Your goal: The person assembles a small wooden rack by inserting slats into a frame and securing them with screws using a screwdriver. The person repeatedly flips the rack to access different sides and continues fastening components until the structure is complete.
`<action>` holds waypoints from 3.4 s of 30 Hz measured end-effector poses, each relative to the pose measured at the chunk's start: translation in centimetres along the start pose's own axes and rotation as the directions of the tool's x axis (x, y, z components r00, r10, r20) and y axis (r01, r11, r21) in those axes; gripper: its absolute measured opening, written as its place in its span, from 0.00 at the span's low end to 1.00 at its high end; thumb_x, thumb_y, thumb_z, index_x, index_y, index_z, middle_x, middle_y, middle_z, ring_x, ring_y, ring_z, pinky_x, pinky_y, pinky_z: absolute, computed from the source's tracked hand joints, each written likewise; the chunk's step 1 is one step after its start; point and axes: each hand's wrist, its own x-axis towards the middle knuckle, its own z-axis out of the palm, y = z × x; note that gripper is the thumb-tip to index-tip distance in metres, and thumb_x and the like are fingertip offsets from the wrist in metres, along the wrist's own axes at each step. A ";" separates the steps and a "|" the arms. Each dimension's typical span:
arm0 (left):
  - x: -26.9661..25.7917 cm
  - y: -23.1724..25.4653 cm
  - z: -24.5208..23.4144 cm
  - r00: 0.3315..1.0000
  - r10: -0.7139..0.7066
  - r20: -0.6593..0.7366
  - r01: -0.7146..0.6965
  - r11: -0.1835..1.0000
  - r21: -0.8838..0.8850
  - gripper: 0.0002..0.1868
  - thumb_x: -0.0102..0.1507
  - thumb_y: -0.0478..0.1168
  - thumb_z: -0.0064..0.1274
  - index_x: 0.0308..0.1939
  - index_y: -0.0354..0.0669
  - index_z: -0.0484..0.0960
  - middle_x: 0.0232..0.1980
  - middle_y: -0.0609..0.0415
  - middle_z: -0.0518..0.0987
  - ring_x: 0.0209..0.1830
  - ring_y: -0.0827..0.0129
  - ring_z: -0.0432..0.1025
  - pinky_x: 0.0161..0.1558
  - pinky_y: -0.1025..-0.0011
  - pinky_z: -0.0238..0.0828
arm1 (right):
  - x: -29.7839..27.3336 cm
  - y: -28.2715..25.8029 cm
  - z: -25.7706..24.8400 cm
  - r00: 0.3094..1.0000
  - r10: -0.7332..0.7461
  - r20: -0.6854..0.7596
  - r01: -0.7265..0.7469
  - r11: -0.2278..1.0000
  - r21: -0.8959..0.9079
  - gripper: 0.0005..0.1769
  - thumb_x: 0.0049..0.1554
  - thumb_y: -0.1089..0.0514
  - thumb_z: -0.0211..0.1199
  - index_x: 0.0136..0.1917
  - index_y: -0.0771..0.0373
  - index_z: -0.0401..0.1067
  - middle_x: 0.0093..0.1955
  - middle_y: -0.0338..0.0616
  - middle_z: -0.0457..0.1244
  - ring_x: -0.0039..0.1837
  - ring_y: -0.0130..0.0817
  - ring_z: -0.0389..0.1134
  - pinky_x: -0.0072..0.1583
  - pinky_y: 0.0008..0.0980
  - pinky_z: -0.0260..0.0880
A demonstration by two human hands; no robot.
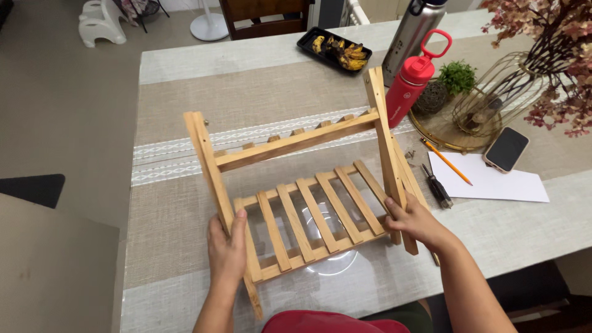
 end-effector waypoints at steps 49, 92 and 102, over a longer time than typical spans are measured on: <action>3.4 -6.3 3.5 0.992 0.118 0.047 -0.124 0.979 0.159 0.26 0.64 0.56 0.59 0.50 0.34 0.80 0.45 0.39 0.84 0.46 0.48 0.80 0.50 0.57 0.75 | -2.8 1.8 4.2 0.982 0.166 -0.087 -0.169 0.985 -0.021 0.41 0.57 0.53 0.64 0.78 0.58 0.51 0.40 0.49 0.69 0.32 0.32 0.69 0.38 0.35 0.72; -1.3 0.4 11.5 0.750 0.245 0.614 -0.629 0.552 0.548 0.42 0.64 0.71 0.36 0.77 0.59 0.56 0.82 0.47 0.46 0.83 0.53 0.35 0.75 0.43 0.24 | 2.9 0.3 4.9 0.793 -0.524 -0.312 0.269 0.760 -0.592 0.31 0.53 0.53 0.65 0.69 0.57 0.69 0.75 0.58 0.57 0.74 0.58 0.58 0.73 0.49 0.57; -1.3 0.9 11.7 0.746 0.175 0.642 -0.619 0.536 0.573 0.42 0.65 0.71 0.30 0.80 0.60 0.54 0.83 0.53 0.50 0.82 0.54 0.33 0.75 0.45 0.22 | 7.3 4.5 -3.1 0.890 -0.038 -0.455 -0.302 0.697 -0.650 0.22 0.58 0.43 0.65 0.62 0.53 0.71 0.64 0.53 0.63 0.66 0.54 0.65 0.64 0.50 0.68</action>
